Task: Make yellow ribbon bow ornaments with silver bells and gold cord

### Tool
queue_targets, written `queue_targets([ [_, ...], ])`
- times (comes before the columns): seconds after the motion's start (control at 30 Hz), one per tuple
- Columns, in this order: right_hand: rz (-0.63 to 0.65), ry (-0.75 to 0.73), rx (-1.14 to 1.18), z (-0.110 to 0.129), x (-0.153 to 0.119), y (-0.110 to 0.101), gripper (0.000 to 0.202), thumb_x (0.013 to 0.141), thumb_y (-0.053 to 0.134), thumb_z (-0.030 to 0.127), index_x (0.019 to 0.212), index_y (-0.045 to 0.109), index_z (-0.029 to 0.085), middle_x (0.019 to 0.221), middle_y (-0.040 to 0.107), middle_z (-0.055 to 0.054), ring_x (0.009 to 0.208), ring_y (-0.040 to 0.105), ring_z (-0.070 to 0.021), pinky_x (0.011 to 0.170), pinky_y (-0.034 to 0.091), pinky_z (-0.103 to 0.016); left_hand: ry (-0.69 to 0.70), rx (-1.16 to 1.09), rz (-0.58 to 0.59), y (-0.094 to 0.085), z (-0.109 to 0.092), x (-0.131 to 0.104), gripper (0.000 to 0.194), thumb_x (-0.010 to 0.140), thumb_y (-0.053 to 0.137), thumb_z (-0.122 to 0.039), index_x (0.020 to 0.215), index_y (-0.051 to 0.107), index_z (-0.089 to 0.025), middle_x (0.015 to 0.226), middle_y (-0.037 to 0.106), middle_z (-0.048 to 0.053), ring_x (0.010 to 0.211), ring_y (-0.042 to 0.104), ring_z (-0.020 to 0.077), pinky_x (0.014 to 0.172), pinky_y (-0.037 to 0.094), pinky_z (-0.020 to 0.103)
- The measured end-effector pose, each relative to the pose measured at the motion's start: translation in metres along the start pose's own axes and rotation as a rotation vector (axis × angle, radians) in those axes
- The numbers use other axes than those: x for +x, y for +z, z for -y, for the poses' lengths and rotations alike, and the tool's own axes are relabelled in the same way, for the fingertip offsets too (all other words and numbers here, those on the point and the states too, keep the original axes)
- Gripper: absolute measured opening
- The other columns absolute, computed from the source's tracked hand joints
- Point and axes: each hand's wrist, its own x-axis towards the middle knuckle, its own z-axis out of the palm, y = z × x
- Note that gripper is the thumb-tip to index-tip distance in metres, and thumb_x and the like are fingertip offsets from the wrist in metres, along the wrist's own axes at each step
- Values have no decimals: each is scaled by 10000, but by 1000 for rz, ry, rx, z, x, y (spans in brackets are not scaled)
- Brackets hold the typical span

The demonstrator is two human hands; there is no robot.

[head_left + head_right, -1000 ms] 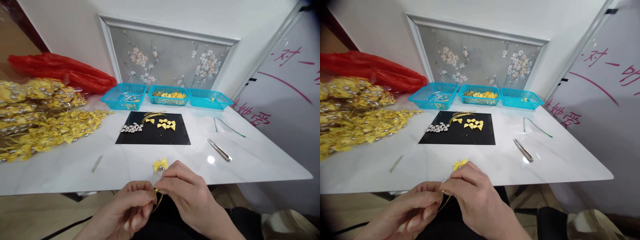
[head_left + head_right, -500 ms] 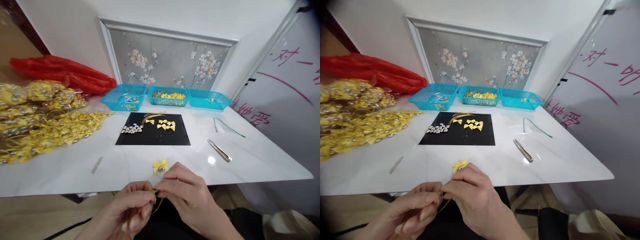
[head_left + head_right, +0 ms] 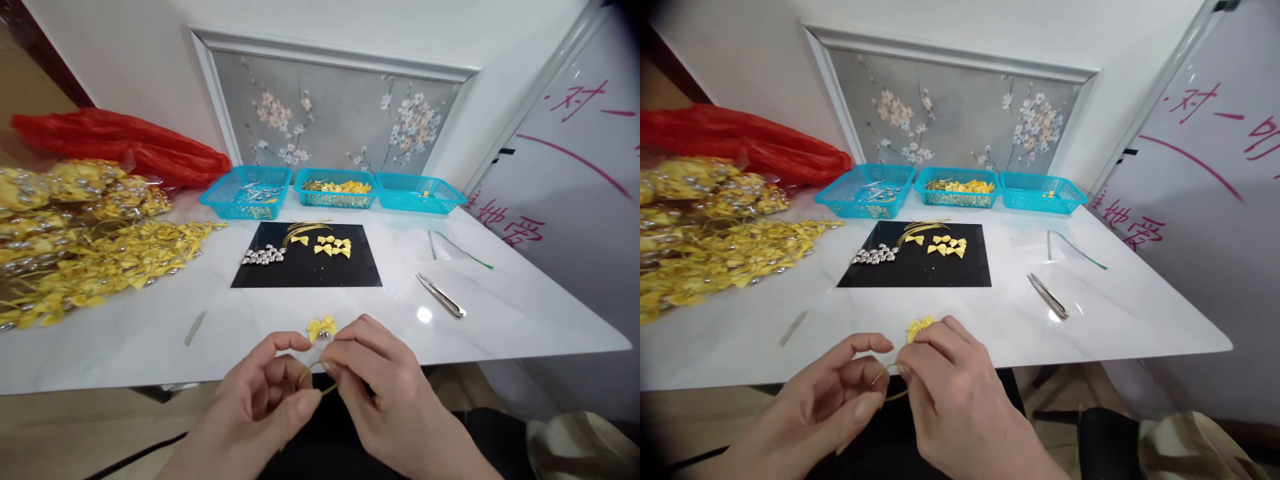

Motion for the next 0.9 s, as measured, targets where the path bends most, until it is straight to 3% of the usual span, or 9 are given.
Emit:
queue_targets([
  [0.13,40,20,-68,6,-2,0,242,967,473,22,914,687,121,855,627,-99,782,543,-213,689,522,-365,150,351,-116,4,-4,3,197,737,824,-327,915,778,-256,697,723,5,664,663,205,590,531,238],
  [0.23,58,26,-99,6,0,0,251,947,465,2,928,676,136,864,628,-93,801,552,-219,700,538,-366,220,506,-99,5,-11,6,91,735,759,-325,765,809,-255,573,702,-3,509,617,182,513,515,235],
  [0.33,71,25,-117,3,1,-1,264,937,462,-17,926,670,146,868,626,-86,815,556,-220,702,542,-360,261,602,-109,5,-15,7,148,764,700,-323,779,837,-270,441,628,-36,396,554,153,435,461,217],
  [0.67,17,51,-24,0,-7,-8,238,985,518,12,1068,694,149,990,682,-82,901,652,-193,807,594,-328,400,708,-138,3,-12,9,162,792,682,-267,742,832,-298,408,629,-62,363,596,134,435,465,182],
  [0.9,-3,23,-35,1,-8,-7,248,967,526,-12,994,715,147,907,682,-72,793,631,-178,691,580,-310,488,751,-190,2,-7,5,150,779,726,-229,764,841,-325,427,657,-77,365,612,130,456,474,173],
])
